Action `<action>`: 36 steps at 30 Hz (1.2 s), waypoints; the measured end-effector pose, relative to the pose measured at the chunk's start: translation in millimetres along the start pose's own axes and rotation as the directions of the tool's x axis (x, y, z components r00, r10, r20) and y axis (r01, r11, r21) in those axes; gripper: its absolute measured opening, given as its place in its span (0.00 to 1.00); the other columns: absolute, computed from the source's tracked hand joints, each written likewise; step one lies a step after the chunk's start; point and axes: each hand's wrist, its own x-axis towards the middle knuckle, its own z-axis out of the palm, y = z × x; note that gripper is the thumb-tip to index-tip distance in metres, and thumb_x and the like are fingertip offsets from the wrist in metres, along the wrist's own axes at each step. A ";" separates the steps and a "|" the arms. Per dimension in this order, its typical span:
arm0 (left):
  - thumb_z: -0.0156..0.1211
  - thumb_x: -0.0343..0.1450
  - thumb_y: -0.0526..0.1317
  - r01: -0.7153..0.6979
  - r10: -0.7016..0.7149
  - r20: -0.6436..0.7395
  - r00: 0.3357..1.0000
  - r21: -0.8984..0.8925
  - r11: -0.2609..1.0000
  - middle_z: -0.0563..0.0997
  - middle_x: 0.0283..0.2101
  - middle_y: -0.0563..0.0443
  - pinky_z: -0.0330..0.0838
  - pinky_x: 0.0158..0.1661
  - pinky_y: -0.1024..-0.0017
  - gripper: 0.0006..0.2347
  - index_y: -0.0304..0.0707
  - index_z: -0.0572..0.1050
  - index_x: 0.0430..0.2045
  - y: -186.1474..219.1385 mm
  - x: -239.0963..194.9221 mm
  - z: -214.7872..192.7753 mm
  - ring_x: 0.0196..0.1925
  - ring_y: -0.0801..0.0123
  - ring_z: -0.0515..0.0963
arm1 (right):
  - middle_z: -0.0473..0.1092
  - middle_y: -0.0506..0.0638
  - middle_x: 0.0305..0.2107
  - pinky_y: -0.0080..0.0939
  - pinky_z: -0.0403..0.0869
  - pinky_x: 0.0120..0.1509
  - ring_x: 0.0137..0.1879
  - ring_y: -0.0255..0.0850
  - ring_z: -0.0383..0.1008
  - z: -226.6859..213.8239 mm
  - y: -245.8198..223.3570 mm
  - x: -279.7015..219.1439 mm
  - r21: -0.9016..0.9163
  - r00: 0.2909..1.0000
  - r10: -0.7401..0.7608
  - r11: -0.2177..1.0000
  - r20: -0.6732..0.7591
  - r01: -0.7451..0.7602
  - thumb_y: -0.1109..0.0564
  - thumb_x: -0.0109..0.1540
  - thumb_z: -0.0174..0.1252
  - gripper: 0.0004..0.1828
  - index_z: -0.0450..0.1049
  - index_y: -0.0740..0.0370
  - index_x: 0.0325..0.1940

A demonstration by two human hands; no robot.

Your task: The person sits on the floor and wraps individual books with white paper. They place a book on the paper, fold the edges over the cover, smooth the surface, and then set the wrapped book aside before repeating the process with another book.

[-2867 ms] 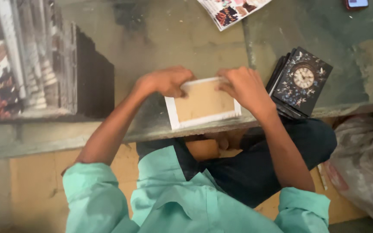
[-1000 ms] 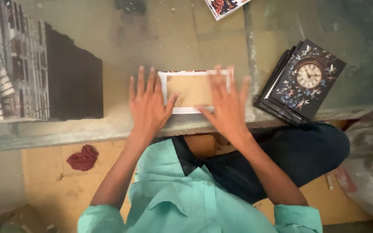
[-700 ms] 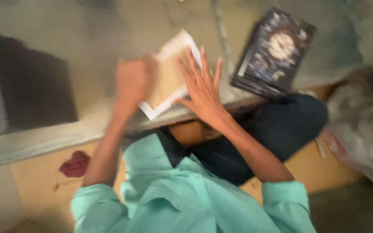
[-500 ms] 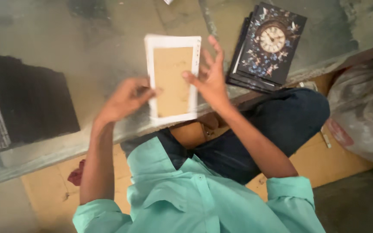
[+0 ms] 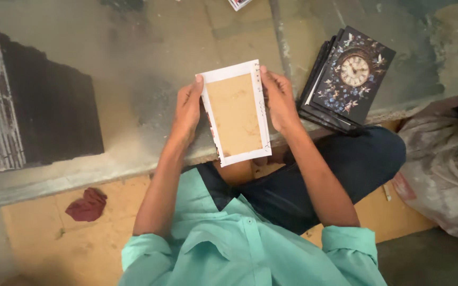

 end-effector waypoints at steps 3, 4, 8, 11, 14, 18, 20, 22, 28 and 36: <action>0.49 0.78 0.55 0.029 -0.026 -0.071 0.997 0.051 0.998 0.73 0.29 0.59 0.65 0.37 0.75 0.22 0.32 0.76 0.30 -3.5 2.0 -1.0 0.34 0.79 0.68 | 0.76 0.44 0.31 0.31 0.74 0.39 0.34 0.28 0.74 2.1 -3.2 1.6 -0.075 0.999 -0.045 0.996 0.005 0.045 0.45 0.71 0.55 0.20 0.79 0.64 0.44; 0.48 0.78 0.55 0.014 -0.013 -0.027 1.000 0.028 1.000 0.73 0.28 0.59 0.63 0.35 0.75 0.22 0.33 0.76 0.27 -4.1 2.7 0.0 0.32 0.79 0.67 | 0.76 0.44 0.31 0.31 0.73 0.38 0.34 0.28 0.74 1.8 -4.2 0.3 -0.079 0.999 -0.040 0.996 0.002 0.040 0.45 0.70 0.55 0.19 0.79 0.64 0.43; 0.48 0.80 0.56 0.007 -0.004 -0.091 0.996 0.032 0.999 0.66 0.24 0.62 0.59 0.31 0.73 0.24 0.34 0.72 0.21 -0.3 1.6 2.4 0.30 0.79 0.62 | 0.77 0.45 0.30 0.32 0.72 0.37 0.32 0.30 0.74 1.9 -6.7 -2.1 -0.054 1.000 -0.013 0.998 -0.010 0.013 0.47 0.69 0.59 0.16 0.79 0.64 0.40; 0.50 0.78 0.55 -0.066 0.066 0.004 0.998 -0.021 0.998 0.69 0.24 0.63 0.60 0.32 0.74 0.22 0.35 0.74 0.23 6.6 -2.2 1.3 0.29 0.80 0.64 | 0.77 0.46 0.31 0.32 0.73 0.40 0.34 0.31 0.75 0.2 -6.8 1.8 0.009 0.999 0.027 1.000 -0.029 -0.026 0.49 0.67 0.62 0.14 0.79 0.64 0.41; 0.53 0.77 0.53 -0.010 0.012 0.016 1.000 -0.109 0.994 0.69 0.23 0.62 0.56 0.29 0.73 0.20 0.36 0.75 0.23 10.3 -7.3 4.4 0.26 0.80 0.63 | 0.78 0.46 0.32 0.34 0.73 0.41 0.35 0.32 0.75 -7.4 -6.8 0.8 0.031 0.997 0.067 0.997 -0.028 -0.066 0.50 0.66 0.64 0.12 0.79 0.63 0.42; 0.58 0.76 0.49 0.004 -0.001 0.016 1.000 -0.179 0.984 0.75 0.24 0.62 0.64 0.33 0.76 0.17 0.37 0.77 0.20 17.9 -6.2 6.0 0.27 0.81 0.68 | 0.78 0.44 0.33 0.35 0.77 0.44 0.37 0.32 0.79 -9.4 -9.7 2.9 0.018 0.986 0.144 0.990 -0.088 -0.143 0.52 0.63 0.63 0.09 0.77 0.58 0.43; 0.60 0.75 0.47 -0.016 0.020 0.024 0.999 -0.171 0.985 0.76 0.23 0.61 0.64 0.33 0.76 0.17 0.36 0.77 0.18 20.9 -4.8 5.2 0.26 0.81 0.68 | 0.78 0.44 0.34 0.35 0.77 0.45 0.38 0.33 0.79 -9.4 -11.7 3.0 -0.027 0.991 0.127 0.991 -0.030 -0.128 0.55 0.63 0.65 0.08 0.78 0.59 0.43; 0.62 0.75 0.46 -0.015 0.024 0.046 0.999 -0.191 0.981 0.77 0.23 0.60 0.65 0.32 0.76 0.16 0.36 0.78 0.18 21.6 -4.0 3.1 0.26 0.80 0.70 | 0.78 0.45 0.34 0.35 0.77 0.46 0.39 0.33 0.78 -9.9 -11.2 3.2 -0.051 0.993 0.117 0.992 0.011 -0.116 0.57 0.63 0.66 0.07 0.79 0.61 0.43; 0.64 0.72 0.42 -0.023 0.048 0.110 0.993 -0.213 0.977 0.84 0.31 0.54 0.72 0.37 0.76 0.11 0.30 0.83 0.30 20.7 -4.5 0.3 0.32 0.78 0.78 | 0.78 0.47 0.36 0.34 0.76 0.46 0.40 0.33 0.78 -14.7 -3.0 6.7 -0.062 0.995 0.066 0.996 0.081 -0.061 0.61 0.66 0.66 0.05 0.79 0.64 0.44; 0.59 0.73 0.44 0.065 -0.019 0.312 0.950 -0.140 0.988 0.85 0.44 0.54 0.78 0.45 0.74 0.15 0.34 0.78 0.50 50.7 -5.3 -34.9 0.43 0.78 0.83 | 0.80 0.53 0.39 0.35 0.79 0.47 0.42 0.35 0.80 -5.0 -15.8 20.5 -0.123 0.980 0.032 0.992 0.199 -0.008 0.60 0.66 0.63 0.10 0.78 0.68 0.50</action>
